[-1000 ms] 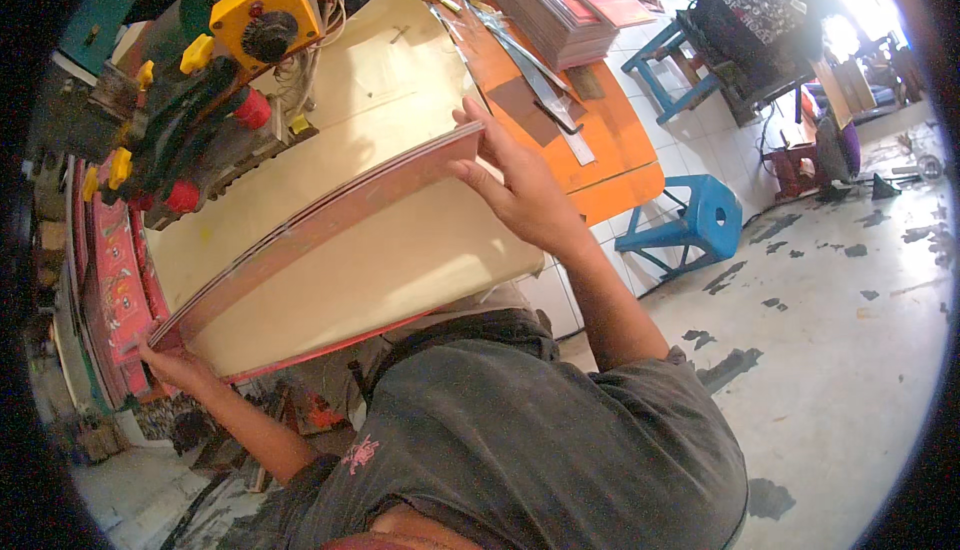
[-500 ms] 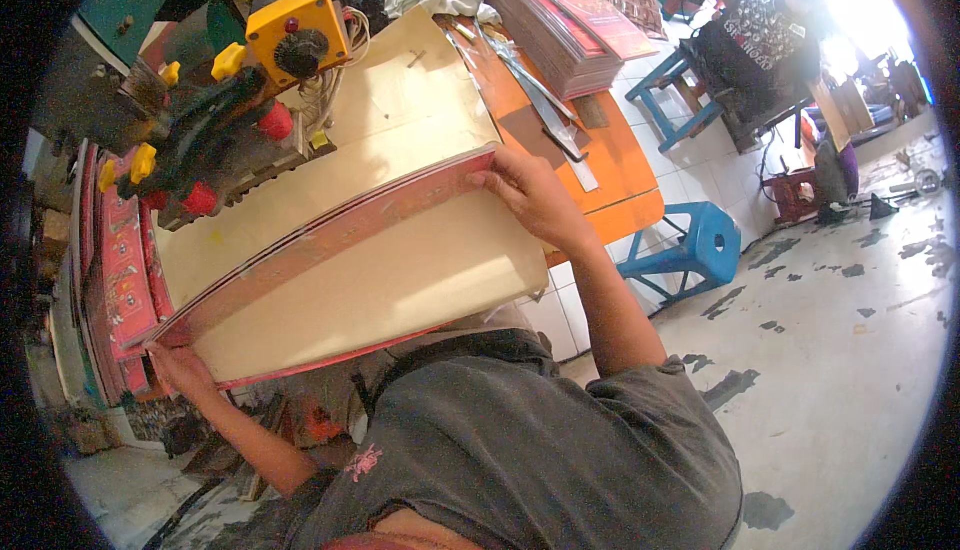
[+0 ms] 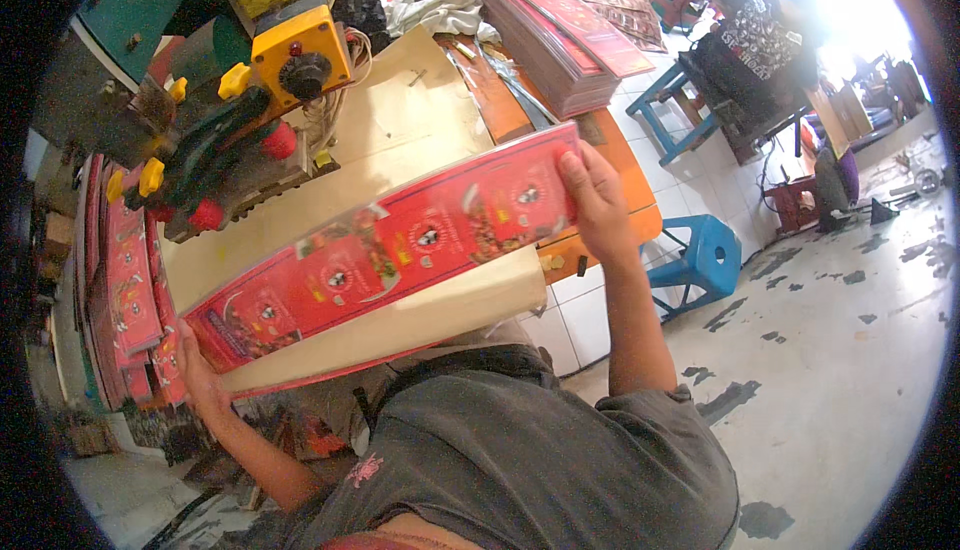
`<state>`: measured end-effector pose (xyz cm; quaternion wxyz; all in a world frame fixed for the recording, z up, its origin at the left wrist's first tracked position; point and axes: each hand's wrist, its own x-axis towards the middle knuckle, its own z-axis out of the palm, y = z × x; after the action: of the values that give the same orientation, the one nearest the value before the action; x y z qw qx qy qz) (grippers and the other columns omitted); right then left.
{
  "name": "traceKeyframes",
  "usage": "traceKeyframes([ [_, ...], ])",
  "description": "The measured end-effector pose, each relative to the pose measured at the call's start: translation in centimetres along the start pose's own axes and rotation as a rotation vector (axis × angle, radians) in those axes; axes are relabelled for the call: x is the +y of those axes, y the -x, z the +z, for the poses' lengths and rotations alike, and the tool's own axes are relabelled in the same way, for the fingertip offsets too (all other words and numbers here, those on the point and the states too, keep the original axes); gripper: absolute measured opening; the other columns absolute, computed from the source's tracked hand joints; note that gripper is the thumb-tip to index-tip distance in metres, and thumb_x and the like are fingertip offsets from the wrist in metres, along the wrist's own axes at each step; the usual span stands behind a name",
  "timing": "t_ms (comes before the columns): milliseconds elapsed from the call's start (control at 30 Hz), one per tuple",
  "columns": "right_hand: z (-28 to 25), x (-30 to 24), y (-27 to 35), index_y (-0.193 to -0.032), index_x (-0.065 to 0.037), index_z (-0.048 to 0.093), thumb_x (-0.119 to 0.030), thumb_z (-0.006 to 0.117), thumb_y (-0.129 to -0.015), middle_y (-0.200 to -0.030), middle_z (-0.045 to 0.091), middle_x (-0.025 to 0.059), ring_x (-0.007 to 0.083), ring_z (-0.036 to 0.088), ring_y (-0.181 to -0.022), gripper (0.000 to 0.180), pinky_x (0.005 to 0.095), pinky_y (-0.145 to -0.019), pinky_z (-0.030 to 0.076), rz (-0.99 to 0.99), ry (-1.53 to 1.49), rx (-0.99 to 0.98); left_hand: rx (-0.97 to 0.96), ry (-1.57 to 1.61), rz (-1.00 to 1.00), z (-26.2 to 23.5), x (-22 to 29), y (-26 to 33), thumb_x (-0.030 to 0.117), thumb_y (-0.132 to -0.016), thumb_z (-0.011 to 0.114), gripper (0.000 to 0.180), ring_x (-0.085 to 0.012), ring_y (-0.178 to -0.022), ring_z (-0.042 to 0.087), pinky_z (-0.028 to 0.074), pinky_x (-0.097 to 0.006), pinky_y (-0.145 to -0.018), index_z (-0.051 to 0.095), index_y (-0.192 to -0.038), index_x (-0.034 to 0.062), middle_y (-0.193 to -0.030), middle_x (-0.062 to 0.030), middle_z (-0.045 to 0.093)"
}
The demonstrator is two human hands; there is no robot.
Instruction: The person folds a printed cardboard sleeve by hand and aligns it under a manual press, then places it into a stack of similar items.
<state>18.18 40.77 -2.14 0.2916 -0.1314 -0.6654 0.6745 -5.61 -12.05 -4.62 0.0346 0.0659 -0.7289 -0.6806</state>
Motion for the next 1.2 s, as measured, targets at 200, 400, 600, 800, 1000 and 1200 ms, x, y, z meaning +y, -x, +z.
traceKeyframes([
  [200,-4.8,-1.5,0.3,-0.13,0.003,0.06,-0.031,0.052,-0.111,-0.116,0.07,0.006,0.0089,0.066,-0.101,0.04,0.0258,-0.09,0.053,0.104,-0.011,0.061,-0.307,0.183,-0.152,0.1,-1.4,1.0,0.031,-0.106,0.064,0.049,-0.0167,-0.116,0.064,0.051,-0.034,-0.102,0.057,-0.139,-0.0038,-0.131,-0.01,0.067],
  [400,-7.6,-2.1,0.7,-0.129,0.003,0.06,-0.031,0.052,-0.111,-0.115,0.072,0.008,0.0096,0.07,-0.099,0.04,0.0254,-0.087,0.057,0.154,-0.112,0.094,-0.577,0.507,-0.185,3.3,-0.6,4.0,0.023,-0.103,0.066,0.048,-0.0204,-0.116,0.067,0.054,-0.037,-0.101,0.052,-0.14,-0.0049,-0.13,-0.0122,0.066],
  [600,-14.3,-1.3,1.6,-0.133,0.003,0.06,-0.042,0.051,-0.11,-0.122,0.072,0.0127,0.016,0.072,-0.106,0.051,0.0287,-0.087,0.06,0.283,-0.132,0.14,-0.64,0.437,-0.362,6.2,-0.3,6.9,0.012,-0.097,0.066,0.056,-0.0229,-0.118,0.066,0.054,-0.039,-0.102,0.044,-0.146,-0.0063,-0.136,-0.0163,0.062],
  [800,-13.0,-4.4,1.2,-0.141,0.003,0.055,-0.064,0.045,-0.105,-0.128,0.07,0.0188,0.0293,0.072,-0.111,0.077,0.0365,-0.088,0.062,0.175,-0.734,-0.046,-0.712,0.647,-0.471,9.9,0.4,10.6,0.01,-0.103,0.058,0.049,-0.0239,-0.118,0.066,0.057,-0.04,-0.101,0.042,-0.147,-0.0035,-0.133,-0.0158,0.062],
  [1000,-3.3,-4.3,1.6,-0.149,-0.002,0.043,-0.048,0.049,-0.108,-0.131,0.066,0.0191,0.0319,0.069,-0.115,0.062,0.0425,-0.09,0.062,0.13,-0.279,-0.012,-0.695,0.789,-0.48,14.5,1.5,14.8,0.011,-0.104,0.059,0.045,-0.0237,-0.124,0.063,0.051,-0.043,-0.109,0.045,-0.146,0.0022,-0.137,-0.0119,0.061],
  [1200,8.4,-6.4,3.2,-0.157,-0.005,0.023,-0.022,0.062,-0.105,-0.131,0.064,0.0165,0.0251,0.069,-0.113,0.067,0.0438,-0.092,0.06,0.186,-0.306,0.117,-0.867,0.88,-0.592,20.0,1.0,19.1,0.016,-0.106,0.06,0.05,-0.0241,-0.133,0.057,0.047,-0.045,-0.114,0.042,-0.151,0.0084,-0.145,-0.0081,0.058],
])
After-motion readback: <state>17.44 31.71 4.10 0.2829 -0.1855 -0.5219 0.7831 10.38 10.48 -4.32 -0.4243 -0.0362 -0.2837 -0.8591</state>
